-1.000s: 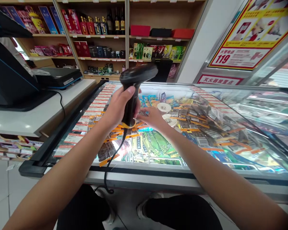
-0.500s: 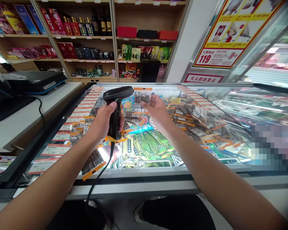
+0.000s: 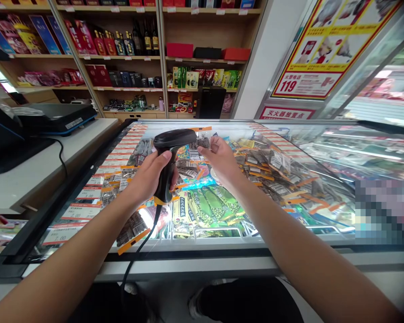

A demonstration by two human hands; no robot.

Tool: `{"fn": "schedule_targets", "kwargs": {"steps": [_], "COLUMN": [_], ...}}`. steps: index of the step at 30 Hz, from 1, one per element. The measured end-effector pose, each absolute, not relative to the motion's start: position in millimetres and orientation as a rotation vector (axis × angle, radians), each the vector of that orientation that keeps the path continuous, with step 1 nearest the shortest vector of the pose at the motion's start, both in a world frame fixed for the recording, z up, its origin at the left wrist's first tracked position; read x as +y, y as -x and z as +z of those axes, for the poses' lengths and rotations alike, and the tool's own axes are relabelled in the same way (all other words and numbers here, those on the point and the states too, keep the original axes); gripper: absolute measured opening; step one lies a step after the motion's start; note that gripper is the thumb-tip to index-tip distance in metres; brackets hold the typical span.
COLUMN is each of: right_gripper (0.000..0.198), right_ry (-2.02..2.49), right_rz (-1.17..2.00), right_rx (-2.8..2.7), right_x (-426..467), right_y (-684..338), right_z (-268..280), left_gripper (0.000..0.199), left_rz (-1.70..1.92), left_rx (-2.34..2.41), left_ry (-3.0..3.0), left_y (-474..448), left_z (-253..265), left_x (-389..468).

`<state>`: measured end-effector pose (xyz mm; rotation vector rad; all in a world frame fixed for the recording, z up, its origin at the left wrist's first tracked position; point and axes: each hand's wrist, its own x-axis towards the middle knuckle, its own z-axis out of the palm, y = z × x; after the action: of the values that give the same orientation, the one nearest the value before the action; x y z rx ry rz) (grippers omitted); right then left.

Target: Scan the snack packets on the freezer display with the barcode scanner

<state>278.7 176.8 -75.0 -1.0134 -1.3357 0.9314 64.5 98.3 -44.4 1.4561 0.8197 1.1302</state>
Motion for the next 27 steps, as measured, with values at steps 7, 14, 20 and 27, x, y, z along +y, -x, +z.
{"fn": "schedule_targets", "kwargs": {"steps": [7,14,20,27], "right_gripper": [0.054,0.028,0.026,0.037], "right_ry": [1.586,2.145,2.099,1.368], "right_rz": [0.292,0.01,-0.204,0.35], "right_rx": [-1.546,-1.615,-1.685,-2.077], "right_x": [174.5,190.4,191.9,175.2], "right_y": [-338.9,-414.0,-405.1,-321.3], "right_z": [-30.5,-26.7,-29.8,-58.1], "left_gripper": [0.042,0.041,0.04,0.042], "left_rz": [1.16,1.163,1.178,1.198], "left_rx": [0.834,0.862,0.874,0.857], "left_ry": [-1.46,-1.463,-1.455,-1.439], "left_y": [-65.3,-66.0,-66.8,-67.0], "left_z": [-41.5,-41.2,-35.6,-35.0], "left_x": [97.4,96.7,95.6,94.6]}}
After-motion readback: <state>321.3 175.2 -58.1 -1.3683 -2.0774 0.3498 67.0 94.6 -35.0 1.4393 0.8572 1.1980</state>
